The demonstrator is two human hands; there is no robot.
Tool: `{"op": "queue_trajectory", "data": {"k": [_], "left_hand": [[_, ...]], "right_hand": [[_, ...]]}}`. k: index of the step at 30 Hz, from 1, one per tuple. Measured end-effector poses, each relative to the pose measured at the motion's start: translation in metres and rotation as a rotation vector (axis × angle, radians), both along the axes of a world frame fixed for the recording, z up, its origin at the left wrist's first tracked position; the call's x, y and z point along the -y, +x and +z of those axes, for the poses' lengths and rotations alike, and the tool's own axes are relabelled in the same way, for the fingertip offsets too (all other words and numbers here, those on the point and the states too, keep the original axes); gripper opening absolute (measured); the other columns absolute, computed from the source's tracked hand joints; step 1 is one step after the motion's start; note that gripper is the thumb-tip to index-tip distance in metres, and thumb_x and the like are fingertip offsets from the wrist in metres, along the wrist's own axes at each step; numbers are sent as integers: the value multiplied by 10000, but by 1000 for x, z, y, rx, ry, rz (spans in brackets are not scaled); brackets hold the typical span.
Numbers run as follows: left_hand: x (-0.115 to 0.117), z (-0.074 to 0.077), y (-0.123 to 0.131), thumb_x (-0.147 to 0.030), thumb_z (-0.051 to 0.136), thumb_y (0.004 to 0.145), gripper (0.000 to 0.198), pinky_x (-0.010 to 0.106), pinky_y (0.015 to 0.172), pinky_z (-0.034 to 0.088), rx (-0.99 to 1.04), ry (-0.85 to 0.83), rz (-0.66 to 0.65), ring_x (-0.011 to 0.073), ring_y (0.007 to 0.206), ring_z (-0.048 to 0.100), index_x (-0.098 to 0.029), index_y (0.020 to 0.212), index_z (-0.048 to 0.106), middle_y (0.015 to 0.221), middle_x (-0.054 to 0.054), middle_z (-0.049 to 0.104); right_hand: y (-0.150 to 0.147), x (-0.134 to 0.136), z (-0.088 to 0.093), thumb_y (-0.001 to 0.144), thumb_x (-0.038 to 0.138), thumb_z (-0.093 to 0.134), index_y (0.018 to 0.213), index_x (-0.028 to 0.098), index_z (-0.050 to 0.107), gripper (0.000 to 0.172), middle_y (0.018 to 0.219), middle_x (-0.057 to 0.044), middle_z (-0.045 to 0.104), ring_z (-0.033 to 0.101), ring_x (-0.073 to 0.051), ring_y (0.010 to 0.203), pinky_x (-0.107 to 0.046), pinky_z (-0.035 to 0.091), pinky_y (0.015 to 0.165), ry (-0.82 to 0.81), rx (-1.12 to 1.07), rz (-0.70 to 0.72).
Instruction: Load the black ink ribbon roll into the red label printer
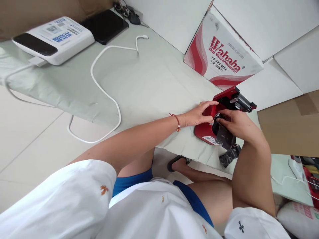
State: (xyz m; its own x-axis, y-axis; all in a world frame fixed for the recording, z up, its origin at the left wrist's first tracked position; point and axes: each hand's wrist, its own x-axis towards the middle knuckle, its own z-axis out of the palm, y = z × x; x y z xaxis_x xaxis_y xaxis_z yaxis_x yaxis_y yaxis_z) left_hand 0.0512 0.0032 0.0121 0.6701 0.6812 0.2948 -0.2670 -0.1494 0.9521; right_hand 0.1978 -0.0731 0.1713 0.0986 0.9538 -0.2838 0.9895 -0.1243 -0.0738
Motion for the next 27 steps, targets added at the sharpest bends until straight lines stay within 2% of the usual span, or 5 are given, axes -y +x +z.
{"op": "queue_trajectory", "data": {"k": [6, 14, 19, 22, 27], "left_hand": [[3, 9, -6, -417, 703, 742, 907, 528, 1389, 300, -5, 29, -9, 359, 1587, 422, -203, 1598, 494, 1639, 169, 495], [6, 18, -13, -426, 697, 754, 901, 539, 1374, 320, -20, 27, -35, 366, 1595, 421, -188, 1596, 479, 1652, 191, 477], [5, 14, -11, -390, 707, 784, 833, 531, 1399, 271, -32, 35, -21, 340, 1609, 413, -253, 1577, 491, 1650, 149, 498], [4, 14, -10, -395, 709, 791, 861, 512, 1406, 274, -47, 39, -45, 334, 1612, 419, -234, 1606, 483, 1664, 157, 477], [5, 15, -12, -364, 722, 794, 850, 526, 1393, 302, -25, 15, -64, 363, 1595, 451, -195, 1599, 507, 1646, 184, 483]], "right_hand": [[1, -4, -5, 953, 303, 618, 1264, 204, 802, 374, 1063, -77, 848, 755, -247, 902, -367, 557, 842, 24, -81, 13], [-5, 9, 4, 951, 320, 651, 1386, 230, 775, 461, 938, -70, 831, 738, -272, 809, -397, 544, 799, 162, 83, -10], [-4, -7, -2, 974, 227, 609, 1388, 180, 771, 447, 1028, -93, 851, 760, -240, 847, -336, 555, 793, -17, 20, -25], [-5, -10, -2, 1032, 221, 546, 1422, 164, 761, 448, 1122, -148, 849, 772, -268, 926, -344, 542, 806, -69, 198, -11], [-16, -6, 3, 1048, 252, 542, 1442, 165, 746, 452, 1186, -234, 821, 768, -413, 1086, -421, 484, 806, -86, 387, 25]]}}
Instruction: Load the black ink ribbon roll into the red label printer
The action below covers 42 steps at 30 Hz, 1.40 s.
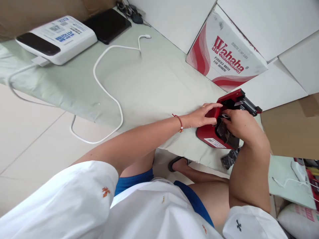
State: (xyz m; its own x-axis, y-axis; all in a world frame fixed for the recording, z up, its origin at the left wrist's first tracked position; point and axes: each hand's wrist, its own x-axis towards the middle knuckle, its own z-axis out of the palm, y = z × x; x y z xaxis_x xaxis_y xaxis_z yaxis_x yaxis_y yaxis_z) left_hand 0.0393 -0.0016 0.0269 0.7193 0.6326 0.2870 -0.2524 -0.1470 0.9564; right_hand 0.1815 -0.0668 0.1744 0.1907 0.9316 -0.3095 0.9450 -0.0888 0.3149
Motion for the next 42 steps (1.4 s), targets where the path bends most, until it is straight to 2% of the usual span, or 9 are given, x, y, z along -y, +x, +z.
{"op": "queue_trajectory", "data": {"k": [5, 12, 18, 24, 27, 30, 34, 38, 42], "left_hand": [[-1, -1, 0, -370, 702, 807, 808, 517, 1399, 298, 0, 38, 0, 336, 1597, 446, -247, 1580, 503, 1634, 149, 502], [-2, -2, 2, -364, 668, 802, 829, 509, 1423, 255, 5, 62, -1, 338, 1623, 420, -187, 1592, 492, 1659, 185, 484], [-1, 0, 1, -395, 681, 789, 868, 518, 1397, 293, -19, 42, 18, 339, 1598, 432, -187, 1607, 481, 1667, 183, 478], [-1, -2, 1, -409, 699, 786, 837, 526, 1381, 302, -17, 41, 28, 338, 1592, 425, -237, 1581, 501, 1652, 157, 505], [-1, -3, 2, -418, 698, 775, 840, 530, 1391, 277, -14, 19, 41, 340, 1595, 418, -244, 1574, 508, 1652, 151, 502], [-2, -5, 4, -434, 703, 774, 853, 524, 1386, 284, -10, 24, 11, 338, 1600, 414, -247, 1582, 503, 1668, 153, 488], [-5, -12, 11, -442, 720, 763, 835, 545, 1381, 280, -4, 27, 57, 342, 1578, 437, -283, 1561, 530, 1635, 132, 521], [-6, -18, 16, -421, 734, 770, 842, 556, 1379, 297, -6, 34, 74, 344, 1556, 464, -284, 1575, 531, 1611, 131, 537], [-6, -15, 14, -397, 743, 788, 806, 553, 1393, 292, -4, 38, 67, 333, 1585, 449, -302, 1561, 536, 1640, 115, 527]], "right_hand": [[-10, 7, 0, 1044, 244, 527, 1424, 172, 732, 438, 1117, -221, 818, 775, -423, 1047, -412, 446, 733, 11, 129, 71], [1, -5, -9, 923, 154, 613, 1129, 155, 810, 285, 976, -201, 816, 766, -347, 872, -385, 461, 695, 40, 70, 200], [26, -3, -12, 912, 246, 643, 1404, 173, 738, 507, 1136, -125, 851, 782, -293, 955, -382, 583, 847, 65, -407, 78], [39, 14, -29, 887, 297, 660, 1295, 191, 773, 436, 999, -71, 858, 770, -259, 857, -384, 592, 812, 223, -667, -106], [32, 20, -26, 881, 372, 698, 1217, 199, 786, 387, 1038, -77, 852, 755, -252, 868, -378, 588, 823, 328, -685, -102], [26, 26, -17, 913, 465, 700, 1249, 221, 786, 424, 987, -81, 832, 715, -246, 803, -367, 559, 773, 467, -535, -59], [25, 21, -8, 918, 346, 647, 1314, 227, 796, 439, 911, -88, 818, 693, -258, 760, -370, 518, 746, 309, -289, -19], [31, 6, -5, 955, 291, 581, 1406, 176, 766, 501, 921, -103, 826, 720, -249, 760, -360, 532, 763, 90, -328, 13], [34, 6, -2, 979, 350, 599, 1436, 195, 754, 508, 893, -94, 822, 727, -253, 750, -363, 534, 751, 81, -287, 57]]}}
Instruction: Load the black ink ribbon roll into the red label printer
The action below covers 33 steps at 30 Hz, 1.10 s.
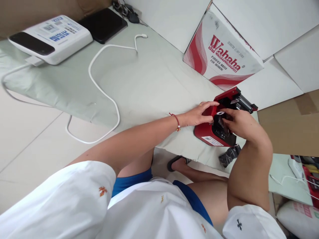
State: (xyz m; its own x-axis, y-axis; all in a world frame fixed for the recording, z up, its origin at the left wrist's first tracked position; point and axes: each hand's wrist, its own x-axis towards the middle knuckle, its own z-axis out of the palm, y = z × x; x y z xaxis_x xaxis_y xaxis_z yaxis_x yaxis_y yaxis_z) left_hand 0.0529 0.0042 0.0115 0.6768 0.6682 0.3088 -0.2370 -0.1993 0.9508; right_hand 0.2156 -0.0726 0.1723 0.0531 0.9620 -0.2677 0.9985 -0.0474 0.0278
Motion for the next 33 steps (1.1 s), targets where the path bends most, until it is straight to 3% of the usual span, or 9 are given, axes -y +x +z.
{"op": "queue_trajectory", "data": {"k": [5, 12, 17, 21, 24, 29, 33], "left_hand": [[2, 8, -10, -378, 726, 832, 767, 525, 1403, 285, 12, 8, -56, 323, 1625, 424, -288, 1564, 517, 1674, 125, 506], [2, 11, -10, -411, 699, 851, 818, 488, 1415, 274, -12, 29, -59, 315, 1638, 406, -207, 1613, 483, 1685, 169, 480], [2, 9, -8, -352, 722, 814, 783, 532, 1412, 274, -8, 18, -23, 320, 1628, 419, -277, 1567, 518, 1677, 128, 505], [2, 9, -9, -353, 703, 824, 802, 525, 1414, 271, -2, 12, -45, 327, 1628, 420, -232, 1592, 505, 1667, 164, 495], [1, 6, -5, -369, 722, 807, 811, 528, 1408, 282, 2, 10, -41, 332, 1612, 428, -245, 1583, 519, 1651, 148, 515], [0, 3, -1, -381, 736, 762, 825, 563, 1389, 294, -6, -3, 0, 344, 1581, 451, -292, 1558, 536, 1651, 120, 523], [2, 11, -9, -403, 710, 766, 840, 542, 1392, 284, -11, -4, -44, 345, 1604, 420, -256, 1571, 520, 1670, 141, 500]], "right_hand": [[0, 5, -4, 979, 373, 630, 1435, 197, 759, 506, 1226, -158, 832, 775, -316, 1012, -408, 567, 872, 55, 73, 39], [3, -8, -7, 955, 272, 628, 1289, 186, 809, 390, 1183, -103, 850, 778, -260, 992, -365, 583, 912, -45, -117, 41], [6, -9, -5, 950, 271, 628, 1264, 154, 810, 381, 1263, -140, 830, 777, -279, 1032, -382, 589, 951, -82, -148, 117], [5, 1, -3, 956, 282, 615, 1345, 176, 789, 439, 1300, -142, 815, 776, -301, 1078, -413, 585, 990, 16, -125, 143], [5, 4, -5, 954, 289, 613, 1330, 200, 795, 427, 1248, -121, 828, 777, -290, 1032, -398, 586, 948, 64, -124, 143], [5, -10, -14, 886, 250, 615, 1079, 174, 837, 304, 933, -78, 844, 735, -235, 796, -323, 560, 740, -92, -192, 49], [7, -11, -10, 879, 247, 613, 1132, 174, 849, 354, 936, -72, 851, 747, -241, 803, -320, 575, 737, -108, -235, -3]]}}
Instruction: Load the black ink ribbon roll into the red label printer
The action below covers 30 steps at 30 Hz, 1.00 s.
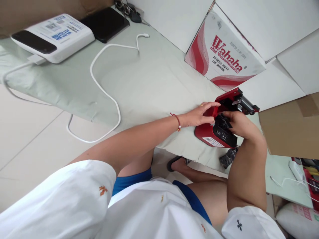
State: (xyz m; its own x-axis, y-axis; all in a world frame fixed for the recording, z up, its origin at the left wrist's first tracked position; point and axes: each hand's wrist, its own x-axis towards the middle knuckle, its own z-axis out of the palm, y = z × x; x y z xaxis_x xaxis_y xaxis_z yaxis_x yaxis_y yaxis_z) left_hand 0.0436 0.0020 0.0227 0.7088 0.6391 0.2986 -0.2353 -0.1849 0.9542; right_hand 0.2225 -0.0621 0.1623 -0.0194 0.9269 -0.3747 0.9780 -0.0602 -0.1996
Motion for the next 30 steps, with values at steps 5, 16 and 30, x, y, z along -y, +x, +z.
{"op": "queue_trajectory", "data": {"k": [5, 16, 30], "left_hand": [[-1, -2, 1, -403, 722, 764, 829, 547, 1380, 301, 6, -8, 7, 346, 1594, 427, -277, 1560, 529, 1658, 129, 510], [-1, -3, 4, -388, 726, 777, 844, 530, 1407, 273, -16, 17, 25, 326, 1602, 429, -266, 1586, 521, 1670, 130, 500], [2, 3, -3, -391, 713, 795, 836, 546, 1382, 313, -11, 14, 20, 350, 1566, 467, -215, 1585, 502, 1647, 179, 489]], "right_hand": [[-1, 14, 1, 935, 270, 601, 1371, 229, 804, 482, 1096, -74, 871, 782, -255, 896, -354, 593, 813, 50, 91, -12], [0, -6, -5, 924, 225, 605, 1222, 245, 871, 400, 778, -25, 796, 647, -193, 643, -302, 493, 663, 7, 177, -59], [-8, 7, 0, 1016, 336, 590, 1157, 221, 884, 346, 1040, -71, 877, 804, -250, 895, -378, 630, 891, 118, 61, -89]]}}
